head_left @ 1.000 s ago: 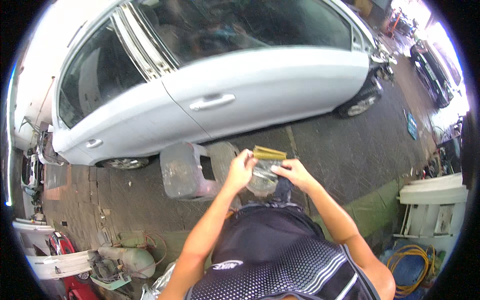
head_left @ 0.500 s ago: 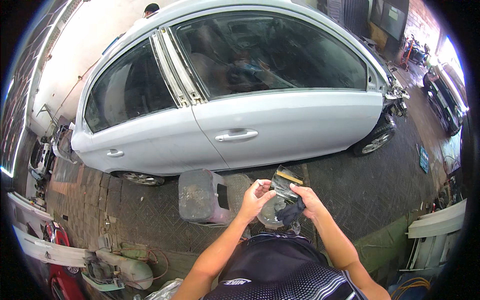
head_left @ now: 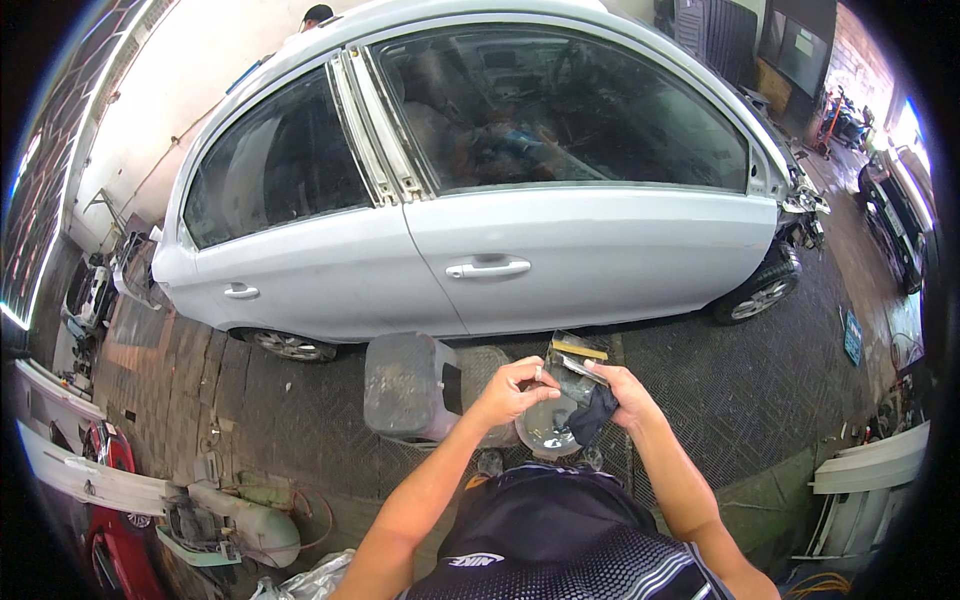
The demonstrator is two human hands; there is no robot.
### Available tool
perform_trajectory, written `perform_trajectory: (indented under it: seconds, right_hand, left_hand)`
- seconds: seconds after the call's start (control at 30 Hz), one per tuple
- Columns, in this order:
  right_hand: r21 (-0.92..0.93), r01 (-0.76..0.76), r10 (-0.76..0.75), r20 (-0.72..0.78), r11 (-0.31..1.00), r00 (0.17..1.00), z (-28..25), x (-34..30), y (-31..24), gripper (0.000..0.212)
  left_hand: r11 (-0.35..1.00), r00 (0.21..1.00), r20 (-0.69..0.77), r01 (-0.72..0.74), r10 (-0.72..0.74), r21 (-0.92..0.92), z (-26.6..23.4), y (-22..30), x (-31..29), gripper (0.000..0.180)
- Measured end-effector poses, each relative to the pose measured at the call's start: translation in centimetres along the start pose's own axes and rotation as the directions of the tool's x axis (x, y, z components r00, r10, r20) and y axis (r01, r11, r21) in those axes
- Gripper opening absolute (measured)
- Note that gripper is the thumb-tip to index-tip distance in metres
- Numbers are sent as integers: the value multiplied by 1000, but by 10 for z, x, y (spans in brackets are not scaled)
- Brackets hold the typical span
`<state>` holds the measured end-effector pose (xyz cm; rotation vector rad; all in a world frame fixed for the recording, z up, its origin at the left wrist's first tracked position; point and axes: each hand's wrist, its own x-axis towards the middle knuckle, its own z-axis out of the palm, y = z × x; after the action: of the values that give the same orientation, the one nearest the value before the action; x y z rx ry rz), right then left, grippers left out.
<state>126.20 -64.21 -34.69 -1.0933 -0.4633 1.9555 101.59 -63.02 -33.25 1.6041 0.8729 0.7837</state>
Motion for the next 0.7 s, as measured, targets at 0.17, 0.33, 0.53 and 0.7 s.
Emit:
perform_trajectory:
  seconds: [0.17, 0.33, 0.53, 0.7]
  right_hand:
    - [34, 28, -31, 83, 999, 996, -6, 6, 0, 28]
    - [-141, 78, -67, 79, 987, 995, -3, -2, 1, 23]
    - [-405, 382, -437, -48, 831, 898, 11, -14, -2, 28]
    - [-683, 425, -642, -84, 594, 762, 23, -23, 7, 32]
  left_hand:
    - [966, 999, -34, -30, 22, -259, -1, -7, 4, 9]
    - [982, 997, -65, -61, 50, -178, 1, -5, 1, 9]
    - [924, 986, -155, -109, 54, -368, 10, 6, 0, 17]
    - [895, 950, -235, 85, -205, -437, 30, 1, 0, 17]
